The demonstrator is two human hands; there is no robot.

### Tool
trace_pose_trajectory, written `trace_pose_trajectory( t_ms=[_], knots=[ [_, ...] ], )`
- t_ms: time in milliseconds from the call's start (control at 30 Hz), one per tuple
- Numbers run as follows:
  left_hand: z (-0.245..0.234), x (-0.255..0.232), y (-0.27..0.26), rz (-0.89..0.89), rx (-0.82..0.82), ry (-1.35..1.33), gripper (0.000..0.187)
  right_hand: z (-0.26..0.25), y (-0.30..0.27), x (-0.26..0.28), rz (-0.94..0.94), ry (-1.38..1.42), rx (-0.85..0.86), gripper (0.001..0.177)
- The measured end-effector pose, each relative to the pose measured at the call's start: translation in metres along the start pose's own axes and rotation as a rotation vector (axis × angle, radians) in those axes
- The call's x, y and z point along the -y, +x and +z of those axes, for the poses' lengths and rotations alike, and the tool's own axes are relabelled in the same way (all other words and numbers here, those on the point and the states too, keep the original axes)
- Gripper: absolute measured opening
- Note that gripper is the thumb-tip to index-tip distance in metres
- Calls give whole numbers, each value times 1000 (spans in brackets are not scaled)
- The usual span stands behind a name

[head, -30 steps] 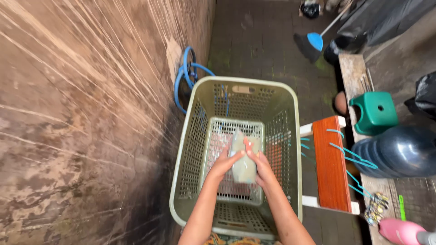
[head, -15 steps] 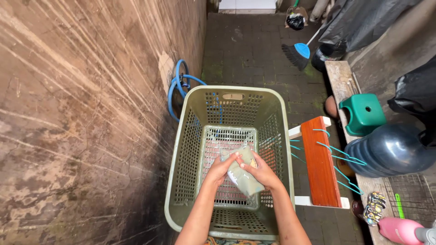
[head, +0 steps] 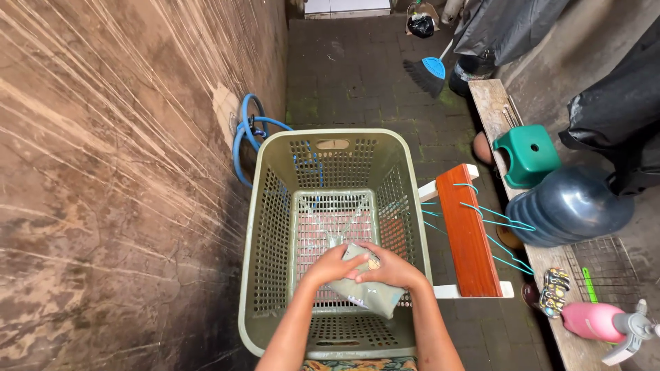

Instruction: The recorder is sorting and inspecting various items of clothing from a laundry basket in an outdoor or semi-outdoor space.

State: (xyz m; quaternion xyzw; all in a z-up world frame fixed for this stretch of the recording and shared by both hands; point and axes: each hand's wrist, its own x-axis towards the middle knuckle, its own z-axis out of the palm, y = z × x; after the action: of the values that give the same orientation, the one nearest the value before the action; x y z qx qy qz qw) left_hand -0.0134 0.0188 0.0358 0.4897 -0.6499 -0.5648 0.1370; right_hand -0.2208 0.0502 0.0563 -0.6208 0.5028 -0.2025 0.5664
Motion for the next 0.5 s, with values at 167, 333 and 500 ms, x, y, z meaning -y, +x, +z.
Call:
trace_pose_trajectory(
  t_ms=[167, 333, 500],
  knots=[
    [5, -1, 5, -76, -224, 99, 80, 5, 9, 11, -4, -119, -163, 92],
    [-3, 16, 1, -87, -451, 118, 71, 16, 13, 30, 64, -30, -310, 80],
    [-18, 29, -5, -19, -734, 49, 62, 23, 32, 16, -107, -50, -373, 59]
  ],
)
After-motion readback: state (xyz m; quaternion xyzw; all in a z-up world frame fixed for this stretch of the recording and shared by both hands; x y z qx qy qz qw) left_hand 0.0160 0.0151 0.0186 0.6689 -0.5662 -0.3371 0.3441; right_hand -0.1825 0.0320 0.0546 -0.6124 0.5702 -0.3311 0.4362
